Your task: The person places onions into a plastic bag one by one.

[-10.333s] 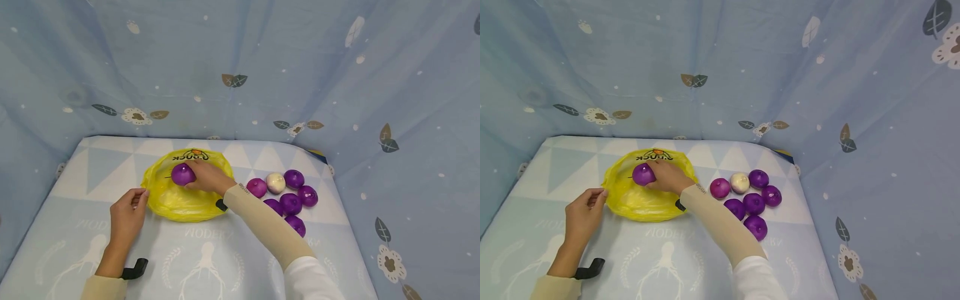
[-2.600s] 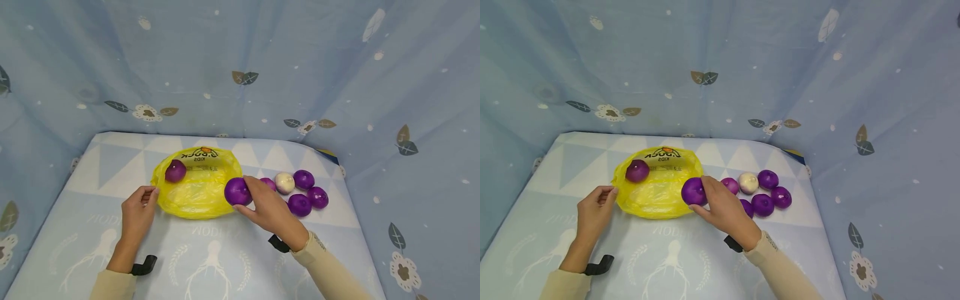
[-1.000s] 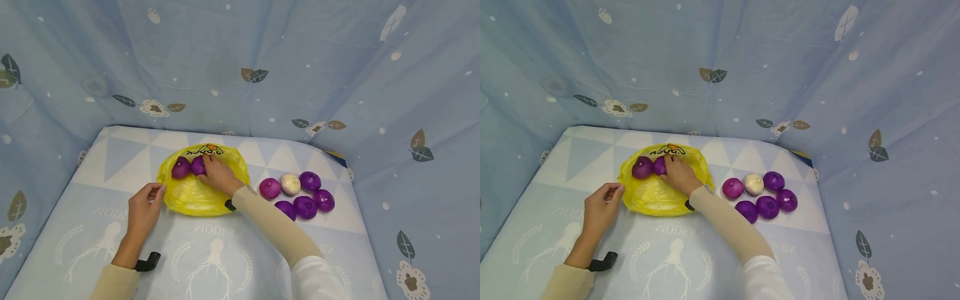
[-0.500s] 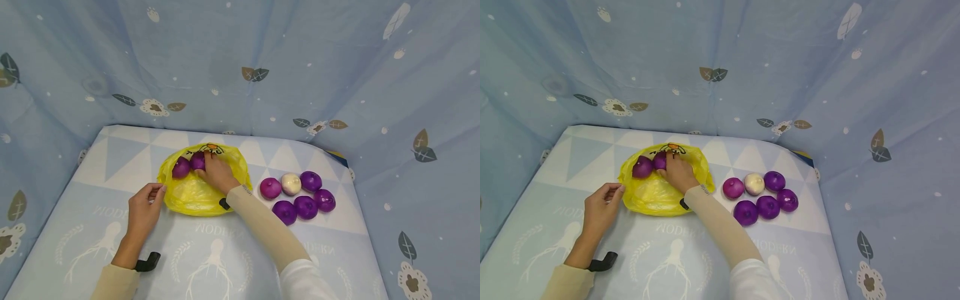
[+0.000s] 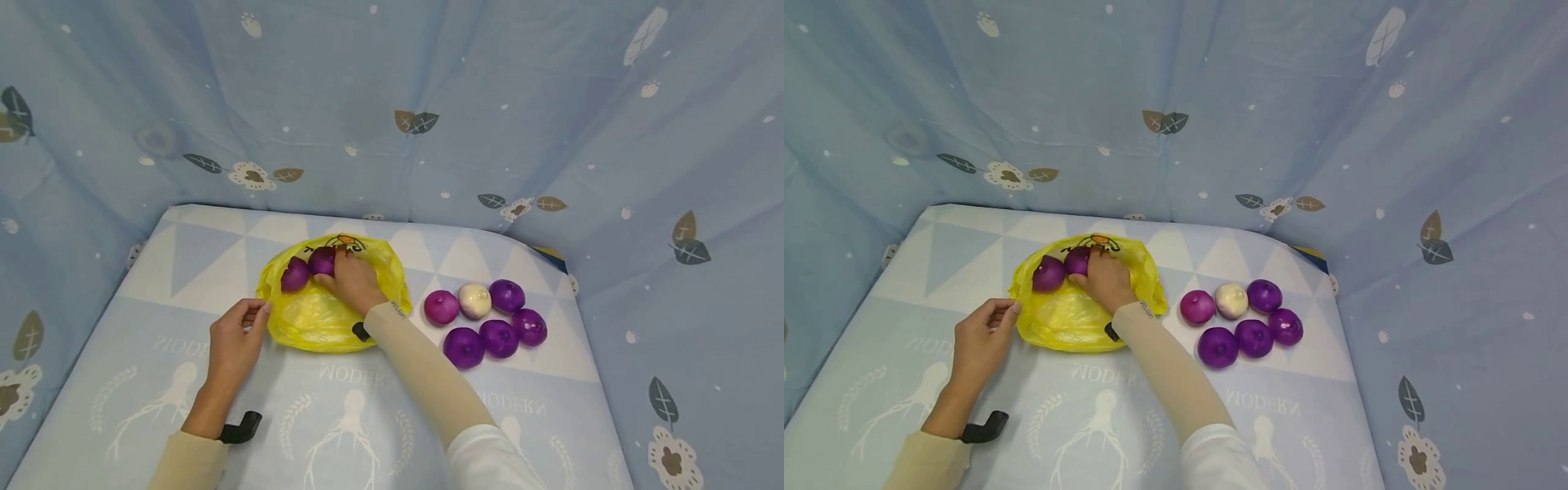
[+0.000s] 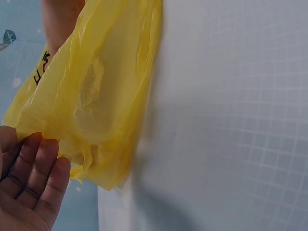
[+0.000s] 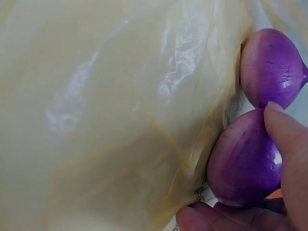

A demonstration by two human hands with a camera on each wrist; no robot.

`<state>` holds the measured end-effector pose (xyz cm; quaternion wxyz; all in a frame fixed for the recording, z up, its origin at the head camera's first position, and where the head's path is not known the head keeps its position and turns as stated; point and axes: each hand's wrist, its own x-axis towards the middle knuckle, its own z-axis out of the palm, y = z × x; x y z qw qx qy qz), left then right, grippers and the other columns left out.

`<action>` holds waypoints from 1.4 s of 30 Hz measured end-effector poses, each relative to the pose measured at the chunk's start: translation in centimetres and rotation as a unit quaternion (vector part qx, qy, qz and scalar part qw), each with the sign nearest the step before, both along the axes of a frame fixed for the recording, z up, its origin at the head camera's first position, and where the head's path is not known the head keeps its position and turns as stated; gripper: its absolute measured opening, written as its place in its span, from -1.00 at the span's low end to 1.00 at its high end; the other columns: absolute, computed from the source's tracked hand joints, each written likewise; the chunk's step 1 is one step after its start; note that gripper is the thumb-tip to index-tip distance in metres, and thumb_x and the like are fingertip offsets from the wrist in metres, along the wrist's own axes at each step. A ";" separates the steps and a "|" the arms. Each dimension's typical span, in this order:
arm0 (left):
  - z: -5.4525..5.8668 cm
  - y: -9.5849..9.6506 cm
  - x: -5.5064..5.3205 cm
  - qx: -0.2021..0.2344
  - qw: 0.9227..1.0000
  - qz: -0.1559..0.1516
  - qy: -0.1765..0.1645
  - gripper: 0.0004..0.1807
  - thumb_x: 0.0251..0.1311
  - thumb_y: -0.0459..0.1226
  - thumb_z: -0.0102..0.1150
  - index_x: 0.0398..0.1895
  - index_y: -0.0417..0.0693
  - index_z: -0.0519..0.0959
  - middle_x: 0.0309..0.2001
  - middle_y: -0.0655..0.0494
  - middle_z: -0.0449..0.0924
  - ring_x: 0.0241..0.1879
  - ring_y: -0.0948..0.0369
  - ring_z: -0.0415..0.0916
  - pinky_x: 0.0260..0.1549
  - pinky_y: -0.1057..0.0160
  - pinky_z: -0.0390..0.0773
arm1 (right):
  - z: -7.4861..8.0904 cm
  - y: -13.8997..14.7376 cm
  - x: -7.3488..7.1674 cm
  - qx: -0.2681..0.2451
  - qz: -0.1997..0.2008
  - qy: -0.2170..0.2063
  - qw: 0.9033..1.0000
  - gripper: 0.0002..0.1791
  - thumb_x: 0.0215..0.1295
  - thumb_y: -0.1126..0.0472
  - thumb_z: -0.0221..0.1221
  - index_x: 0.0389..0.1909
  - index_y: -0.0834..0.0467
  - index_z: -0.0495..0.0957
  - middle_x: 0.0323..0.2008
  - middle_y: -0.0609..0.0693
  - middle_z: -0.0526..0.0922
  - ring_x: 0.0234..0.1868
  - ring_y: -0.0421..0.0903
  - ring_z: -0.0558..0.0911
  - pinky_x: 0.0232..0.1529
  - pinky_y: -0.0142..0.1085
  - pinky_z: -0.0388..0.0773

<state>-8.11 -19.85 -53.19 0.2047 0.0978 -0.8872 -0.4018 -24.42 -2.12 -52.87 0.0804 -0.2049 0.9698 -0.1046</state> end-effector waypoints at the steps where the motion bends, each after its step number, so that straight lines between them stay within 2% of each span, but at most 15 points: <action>1: 0.0 0.0 0.0 0.001 1.000 -0.001 0.002 -0.78 0.31 -0.14 0.18 -0.15 -0.10 0.61 -0.27 0.10 0.63 -0.35 0.24 0.52 -0.43 0.60 0.40 | 0.0 0.0 0.0 -0.001 -0.003 -0.004 1.000 -0.02 0.16 -0.44 0.08 0.33 0.25 0.21 0.01 0.12 0.56 -0.11 0.00 0.63 -0.09 -0.18 0.59; 7: 0.1 0.0 -0.1 0.011 1.000 -0.004 0.013 -0.79 0.30 -0.17 0.19 -0.16 -0.12 0.62 -0.29 0.08 0.63 -0.36 0.22 0.54 -0.42 0.58 0.42 | 0.1 0.1 -0.2 -0.005 -0.007 -0.021 1.000 0.13 0.02 -0.45 0.22 0.37 0.31 0.16 0.03 0.12 0.57 -0.10 -0.02 0.62 -0.07 -0.21 0.59; 14: 0.0 0.1 -0.1 0.013 1.000 -0.006 0.016 -0.79 0.30 -0.19 0.19 -0.15 -0.14 0.62 -0.29 0.06 0.64 -0.36 0.20 0.55 -0.42 0.59 0.42 | 0.2 0.6 -0.4 -0.022 -0.004 -0.040 0.999 0.11 -0.04 -0.43 0.27 0.31 0.31 0.22 0.02 0.13 0.57 -0.07 -0.03 0.62 -0.04 -0.24 0.57; 19: 0.0 -0.1 -0.3 0.017 1.000 0.001 0.022 -0.78 0.30 -0.16 0.20 -0.15 -0.13 0.62 -0.29 0.07 0.64 -0.36 0.21 0.54 -0.41 0.61 0.41 | 0.3 0.9 -0.6 -0.052 0.010 -0.068 0.996 0.13 -0.03 -0.38 0.32 0.34 0.34 0.17 0.10 0.16 0.55 0.08 -0.01 0.56 0.11 -0.25 0.49; 24: -0.1 -0.3 -0.4 0.024 0.999 -0.008 0.023 -0.77 0.30 -0.17 0.19 -0.15 -0.15 0.62 -0.27 0.05 0.65 -0.36 0.21 0.55 -0.41 0.64 0.40 | 0.3 1.3 -0.4 -0.084 0.001 -0.111 0.990 0.17 -0.03 -0.32 0.36 0.40 0.32 0.09 0.22 0.15 0.47 0.21 -0.05 0.47 0.24 -0.27 0.37; 30: -0.3 -0.3 -0.1 0.027 0.999 -0.004 0.026 -0.78 0.29 -0.19 0.20 -0.15 -0.15 0.63 -0.29 0.04 0.65 -0.37 0.22 0.54 -0.41 0.67 0.38 | 0.4 1.6 0.5 -0.092 0.019 -0.115 0.989 0.19 0.02 -0.27 0.36 0.46 0.31 -0.02 0.35 0.16 0.31 0.31 -0.05 0.37 0.30 -0.28 0.29; 35: -0.2 -0.3 -0.1 0.031 0.999 -0.004 0.028 -0.79 0.29 -0.20 0.21 -0.15 -0.16 0.63 -0.29 0.04 0.65 -0.37 0.23 0.54 -0.40 0.67 0.39 | 1.3 2.2 1.6 -0.079 0.032 -0.100 0.991 0.21 0.07 -0.28 0.31 0.48 0.32 -0.11 0.41 0.20 0.19 0.32 0.01 0.36 0.29 -0.23 0.31; 39: 0.1 -0.1 -0.2 0.034 0.999 -0.004 0.023 -0.77 0.29 -0.18 0.20 -0.15 -0.16 0.62 -0.28 0.04 0.65 -0.36 0.22 0.54 -0.40 0.67 0.39 | 2.8 3.1 2.5 -0.075 0.036 -0.087 0.993 0.18 0.11 -0.30 0.28 0.49 0.25 -0.13 0.42 0.17 0.19 0.27 0.02 0.43 0.25 -0.20 0.37; 42: 0.1 -0.1 -0.2 0.034 0.999 -0.004 0.021 -0.77 0.30 -0.18 0.19 -0.15 -0.15 0.62 -0.27 0.03 0.65 -0.36 0.22 0.54 -0.40 0.66 0.39 | 4.3 3.9 3.2 -0.072 0.046 -0.085 0.993 0.14 0.13 -0.30 0.26 0.51 0.19 -0.11 0.45 0.11 0.14 0.31 0.01 0.38 0.28 -0.19 0.33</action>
